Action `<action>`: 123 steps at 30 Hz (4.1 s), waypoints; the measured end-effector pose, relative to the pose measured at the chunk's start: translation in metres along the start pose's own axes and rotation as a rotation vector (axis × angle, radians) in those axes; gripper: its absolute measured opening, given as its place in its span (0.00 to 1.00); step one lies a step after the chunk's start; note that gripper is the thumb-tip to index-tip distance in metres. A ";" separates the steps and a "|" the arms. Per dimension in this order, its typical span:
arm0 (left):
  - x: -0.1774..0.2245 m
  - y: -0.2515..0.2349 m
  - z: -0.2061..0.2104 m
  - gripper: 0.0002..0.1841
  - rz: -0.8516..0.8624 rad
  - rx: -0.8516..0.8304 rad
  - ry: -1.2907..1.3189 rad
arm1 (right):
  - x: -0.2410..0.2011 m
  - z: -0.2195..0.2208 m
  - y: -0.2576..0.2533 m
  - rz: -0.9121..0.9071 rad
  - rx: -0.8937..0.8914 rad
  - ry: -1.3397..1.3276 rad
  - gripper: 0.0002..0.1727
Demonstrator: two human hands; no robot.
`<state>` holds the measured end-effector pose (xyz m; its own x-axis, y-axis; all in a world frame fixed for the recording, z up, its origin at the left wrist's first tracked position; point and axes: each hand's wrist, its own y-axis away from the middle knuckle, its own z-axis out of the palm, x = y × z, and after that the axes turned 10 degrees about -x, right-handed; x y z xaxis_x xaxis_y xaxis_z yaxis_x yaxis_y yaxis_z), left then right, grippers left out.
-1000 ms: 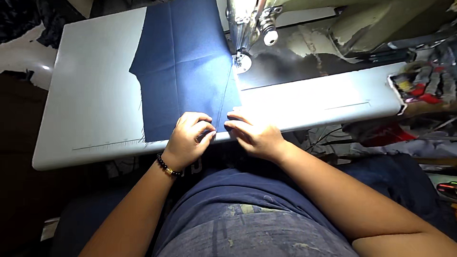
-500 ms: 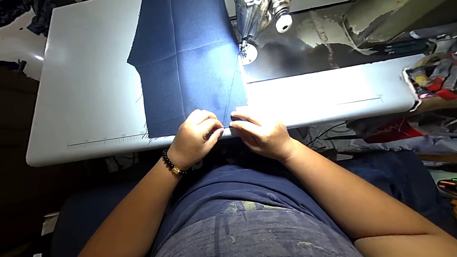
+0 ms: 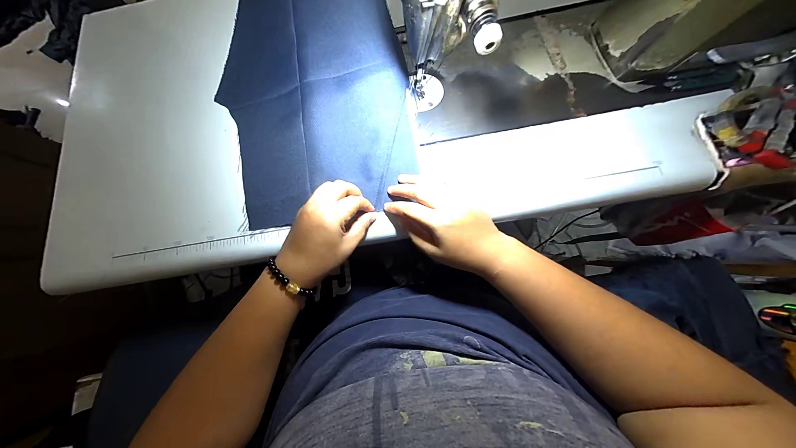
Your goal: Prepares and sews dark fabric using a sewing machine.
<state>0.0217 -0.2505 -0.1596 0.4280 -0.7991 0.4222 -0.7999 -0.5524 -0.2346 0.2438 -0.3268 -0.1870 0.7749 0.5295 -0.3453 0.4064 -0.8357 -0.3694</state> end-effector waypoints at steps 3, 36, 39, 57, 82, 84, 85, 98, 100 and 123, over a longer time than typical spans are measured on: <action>-0.013 -0.007 -0.009 0.06 -0.021 -0.013 -0.004 | 0.003 -0.001 -0.016 -0.002 -0.093 -0.089 0.18; -0.018 -0.013 -0.010 0.11 0.180 -0.082 -0.221 | 0.001 0.002 -0.021 0.022 -0.058 -0.026 0.18; -0.019 -0.012 -0.009 0.11 0.185 -0.059 -0.226 | 0.002 0.003 -0.021 0.014 -0.055 -0.028 0.18; -0.017 -0.033 -0.043 0.10 0.011 -0.352 -0.029 | 0.001 0.002 -0.025 0.049 -0.142 -0.020 0.23; -0.063 -0.148 0.000 0.27 0.014 -0.232 -0.270 | 0.000 0.003 -0.024 0.081 -0.185 0.041 0.23; -0.062 -0.149 -0.001 0.27 0.006 -0.234 -0.281 | 0.000 0.003 -0.024 0.083 -0.173 0.045 0.23; -0.061 -0.149 -0.001 0.27 -0.002 -0.234 -0.285 | 0.000 0.004 -0.024 0.081 -0.169 0.050 0.23; -0.071 -0.150 -0.001 0.20 -0.057 -0.122 0.009 | 0.000 0.004 -0.026 0.072 -0.149 0.071 0.22; -0.065 -0.148 -0.002 0.17 -0.065 -0.190 -0.059 | 0.000 -0.001 -0.026 0.077 -0.193 -0.013 0.21; 0.025 -0.052 0.031 0.12 0.093 -0.234 0.013 | 0.137 -0.048 -0.110 0.624 -0.228 0.122 0.23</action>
<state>0.0868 -0.2495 -0.1639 0.3433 -0.8400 0.4201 -0.9120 -0.4051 -0.0648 0.3288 -0.1693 -0.1524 0.9414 -0.0718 -0.3297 -0.0536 -0.9965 0.0639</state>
